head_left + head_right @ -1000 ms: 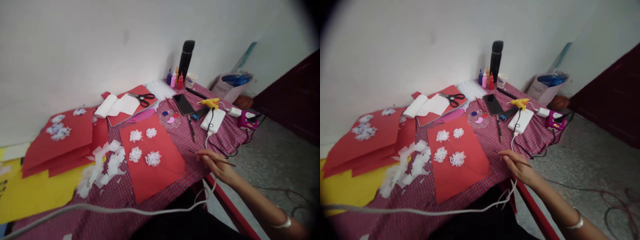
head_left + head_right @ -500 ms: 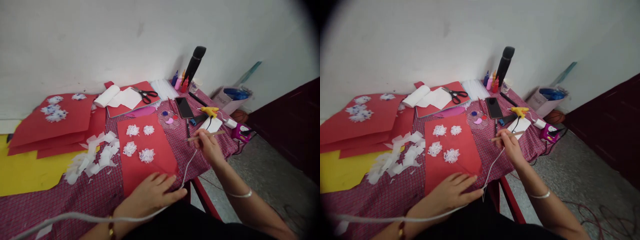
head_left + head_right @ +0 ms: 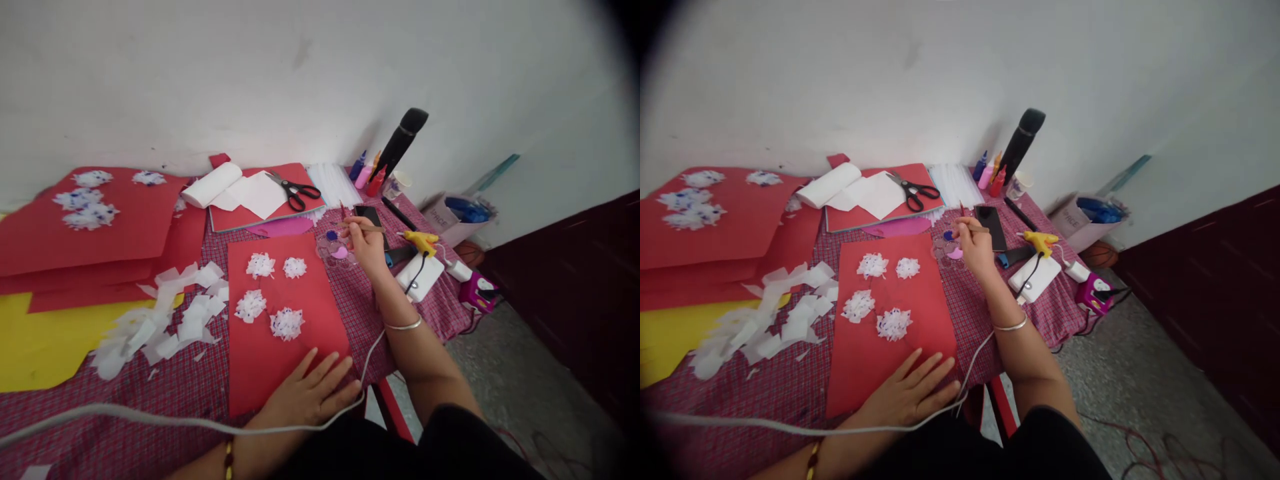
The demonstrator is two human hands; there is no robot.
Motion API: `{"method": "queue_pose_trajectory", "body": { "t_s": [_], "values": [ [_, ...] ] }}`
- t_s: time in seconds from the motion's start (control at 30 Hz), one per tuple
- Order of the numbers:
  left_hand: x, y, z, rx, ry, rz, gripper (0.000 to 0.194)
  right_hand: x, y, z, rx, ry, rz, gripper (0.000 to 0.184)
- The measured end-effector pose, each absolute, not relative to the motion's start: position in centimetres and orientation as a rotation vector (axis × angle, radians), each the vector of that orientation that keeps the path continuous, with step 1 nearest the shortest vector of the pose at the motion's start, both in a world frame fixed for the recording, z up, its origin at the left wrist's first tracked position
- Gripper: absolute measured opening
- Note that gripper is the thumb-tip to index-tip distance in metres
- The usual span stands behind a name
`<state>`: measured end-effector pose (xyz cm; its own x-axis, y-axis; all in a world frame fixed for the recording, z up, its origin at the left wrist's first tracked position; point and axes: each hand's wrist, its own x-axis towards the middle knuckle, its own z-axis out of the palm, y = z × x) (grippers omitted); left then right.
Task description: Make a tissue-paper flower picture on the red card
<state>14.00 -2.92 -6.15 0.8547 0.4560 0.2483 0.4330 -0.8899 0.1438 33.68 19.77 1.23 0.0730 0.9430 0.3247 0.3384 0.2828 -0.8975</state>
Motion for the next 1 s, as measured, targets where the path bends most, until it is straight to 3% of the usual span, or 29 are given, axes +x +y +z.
{"method": "queue_pose_trajectory", "body": {
  "t_s": [0.27,0.83,1.0],
  "values": [
    [13.8,-1.8,-6.9,2.945,0.642,0.524,0.039,34.6,20.2,-0.6,-1.388,-1.562,0.424,0.028],
    [13.7,-1.0,-5.8,2.981,0.657,0.597,0.039,35.3,20.9,-2.1,-1.400,-1.564,0.530,0.030],
    [13.7,-0.9,-5.6,2.942,0.620,0.565,0.034,34.3,19.1,-0.9,-1.267,-1.313,0.760,0.026]
  ]
}}
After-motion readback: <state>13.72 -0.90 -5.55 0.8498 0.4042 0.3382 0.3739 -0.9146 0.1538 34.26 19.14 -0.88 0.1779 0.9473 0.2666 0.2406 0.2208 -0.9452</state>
